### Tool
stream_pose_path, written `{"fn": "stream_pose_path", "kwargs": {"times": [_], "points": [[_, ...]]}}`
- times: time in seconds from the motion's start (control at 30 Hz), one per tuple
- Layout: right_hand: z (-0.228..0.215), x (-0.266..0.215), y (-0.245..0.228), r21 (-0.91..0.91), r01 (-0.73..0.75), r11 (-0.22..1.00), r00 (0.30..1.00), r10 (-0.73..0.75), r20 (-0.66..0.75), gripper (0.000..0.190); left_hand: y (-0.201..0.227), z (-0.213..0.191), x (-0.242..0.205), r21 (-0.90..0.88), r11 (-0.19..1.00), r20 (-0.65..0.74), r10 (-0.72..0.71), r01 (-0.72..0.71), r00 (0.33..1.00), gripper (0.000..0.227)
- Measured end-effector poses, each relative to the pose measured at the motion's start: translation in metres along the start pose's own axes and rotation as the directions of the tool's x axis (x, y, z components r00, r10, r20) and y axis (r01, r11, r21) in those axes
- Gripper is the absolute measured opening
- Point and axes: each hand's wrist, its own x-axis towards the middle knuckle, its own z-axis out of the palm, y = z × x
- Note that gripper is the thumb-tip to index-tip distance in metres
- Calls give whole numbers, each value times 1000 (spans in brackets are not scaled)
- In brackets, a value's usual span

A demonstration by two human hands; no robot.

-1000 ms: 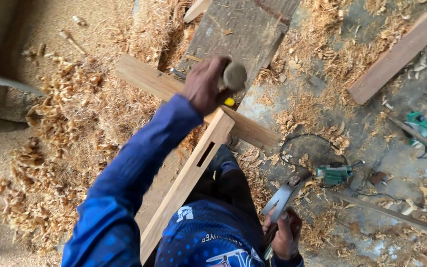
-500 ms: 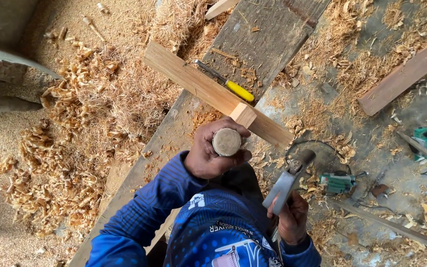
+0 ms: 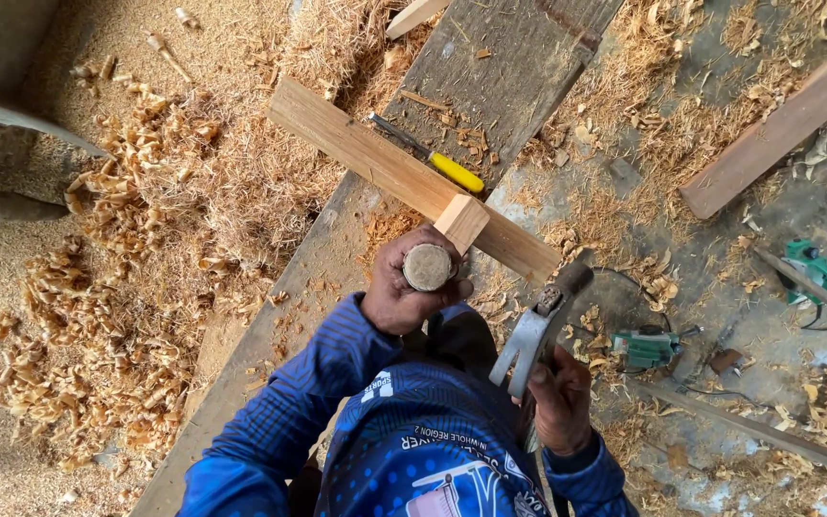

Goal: Joining two pieces of wood using a hammer to drive a wooden wedge or tenon into a slot.

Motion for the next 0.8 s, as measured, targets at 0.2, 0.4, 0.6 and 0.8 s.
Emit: {"fn": "stream_pose_path", "kwargs": {"times": [0.2, 0.4, 0.6, 0.8], "points": [[-14, 3, 20, 118, 27, 993, 997, -36, 71, 36, 4, 6, 0, 51, 999, 32, -1, -1, 999, 30], [16, 22, -51, -143, 19, 990, 984, 7, 176, 40, -12, 9, -9, 51, 997, 92, 56, -61, 994, 32], [32, 22, -101, -601, 271, 752, 939, -71, 336, 49, -42, 9, -30, 43, 995, 104, 86, -91, 991, 42], [47, 34, -95, -813, 225, 537, 967, -17, 256, 58, -148, -18, -64, 141, 990, 91, 9, -22, 996, 37]]}}
